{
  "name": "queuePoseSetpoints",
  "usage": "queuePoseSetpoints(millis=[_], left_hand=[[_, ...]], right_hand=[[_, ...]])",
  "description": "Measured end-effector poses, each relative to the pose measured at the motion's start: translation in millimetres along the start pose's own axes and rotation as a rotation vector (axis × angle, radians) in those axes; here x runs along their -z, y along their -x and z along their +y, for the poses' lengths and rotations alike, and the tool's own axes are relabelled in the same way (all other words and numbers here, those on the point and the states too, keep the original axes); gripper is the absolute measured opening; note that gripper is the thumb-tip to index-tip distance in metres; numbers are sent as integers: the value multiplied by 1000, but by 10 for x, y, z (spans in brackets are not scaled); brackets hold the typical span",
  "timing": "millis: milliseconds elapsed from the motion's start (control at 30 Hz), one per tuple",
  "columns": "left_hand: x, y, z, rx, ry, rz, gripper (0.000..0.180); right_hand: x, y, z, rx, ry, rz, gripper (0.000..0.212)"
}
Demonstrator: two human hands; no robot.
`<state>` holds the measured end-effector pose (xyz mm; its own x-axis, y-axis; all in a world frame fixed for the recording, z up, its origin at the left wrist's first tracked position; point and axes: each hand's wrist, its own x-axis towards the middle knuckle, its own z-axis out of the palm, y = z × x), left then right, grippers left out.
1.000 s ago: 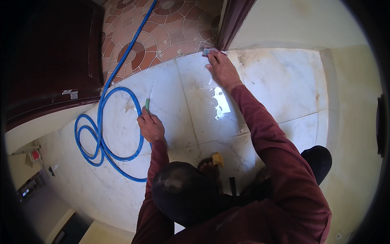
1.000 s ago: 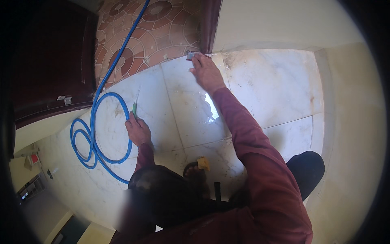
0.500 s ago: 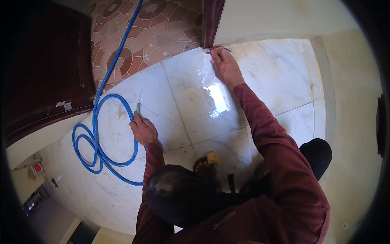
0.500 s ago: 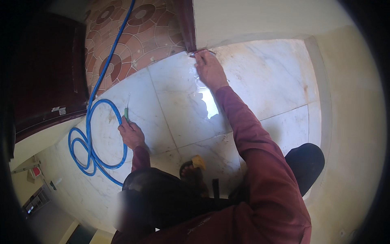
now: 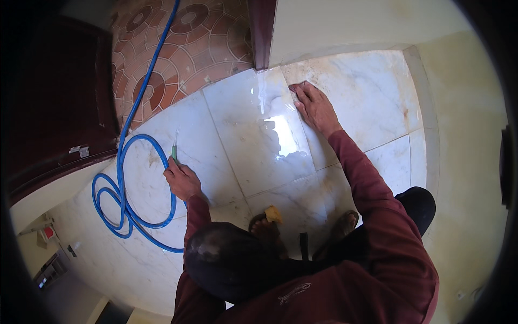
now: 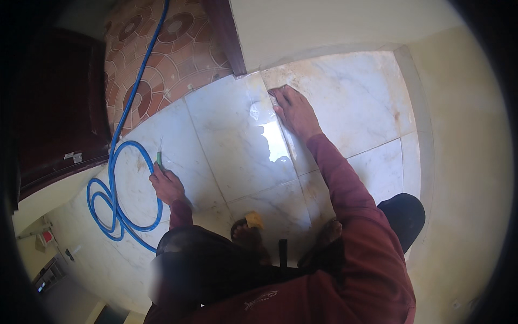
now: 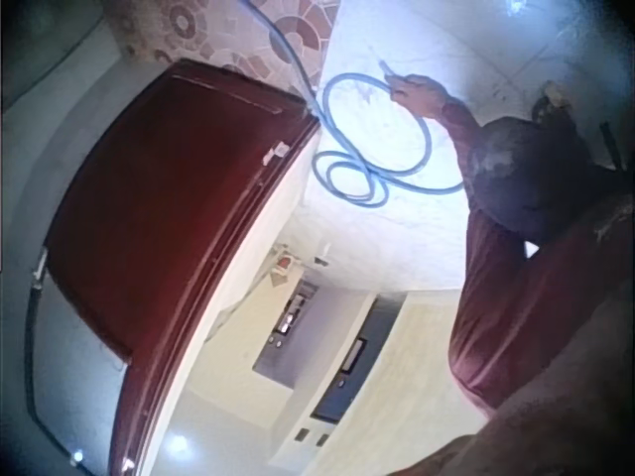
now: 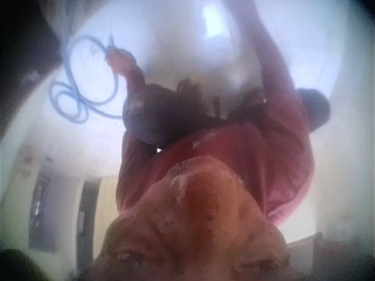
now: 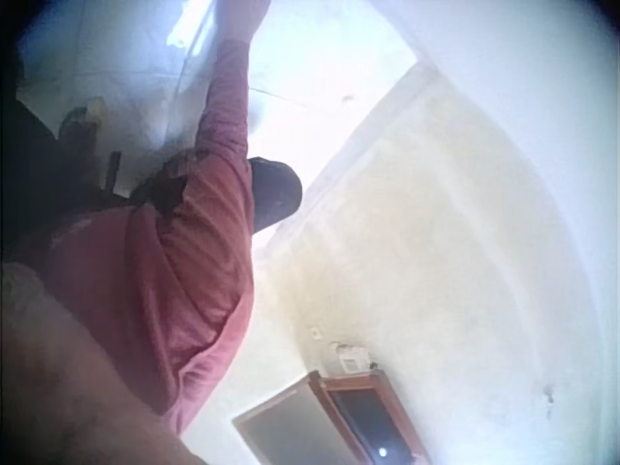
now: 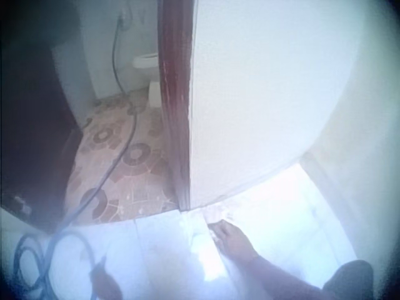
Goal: The person scrubs white floor tiles with a green brush and a red scrubbing pad while spraying water from a blue hose. They repeatedly wet the surface and scrub the grout lines and tile faces to remove dirt.
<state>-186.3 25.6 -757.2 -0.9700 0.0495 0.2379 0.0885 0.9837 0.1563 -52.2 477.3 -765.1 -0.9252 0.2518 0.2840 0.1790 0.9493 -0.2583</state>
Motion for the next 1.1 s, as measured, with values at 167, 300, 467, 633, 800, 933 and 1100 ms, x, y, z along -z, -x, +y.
queuePoseSetpoints(millis=[167, 300, 467, 633, 800, 933, 1100], left_hand=[[-48, 39, 114, -31, -9, -5, 45], [13, -29, 18, -1, -33, 11, 45], [1, 4, 143, 4, 4, -20, 45], [4, 31, -13, -11, -23, 3, 44], [49, -25, 135, -35, 31, -70, 41], [83, -148, 84, -205, 66, -160, 37], [239, 402, 1535, -627, 440, -522, 47]], right_hand=[[-154, -441, -54, -222, 188, -88, 55], [-95, 39, -161, -67, 59, -52, 58], [-133, -603, 25, -151, 133, -99, 59], [223, -194, 1050, -512, 136, -102, 59], [14, -182, 257, -417, -243, 13, 50], [-6, 365, -119, -103, -80, 90, 42], [493, 891, 320, -187, -25, -112, 42]])
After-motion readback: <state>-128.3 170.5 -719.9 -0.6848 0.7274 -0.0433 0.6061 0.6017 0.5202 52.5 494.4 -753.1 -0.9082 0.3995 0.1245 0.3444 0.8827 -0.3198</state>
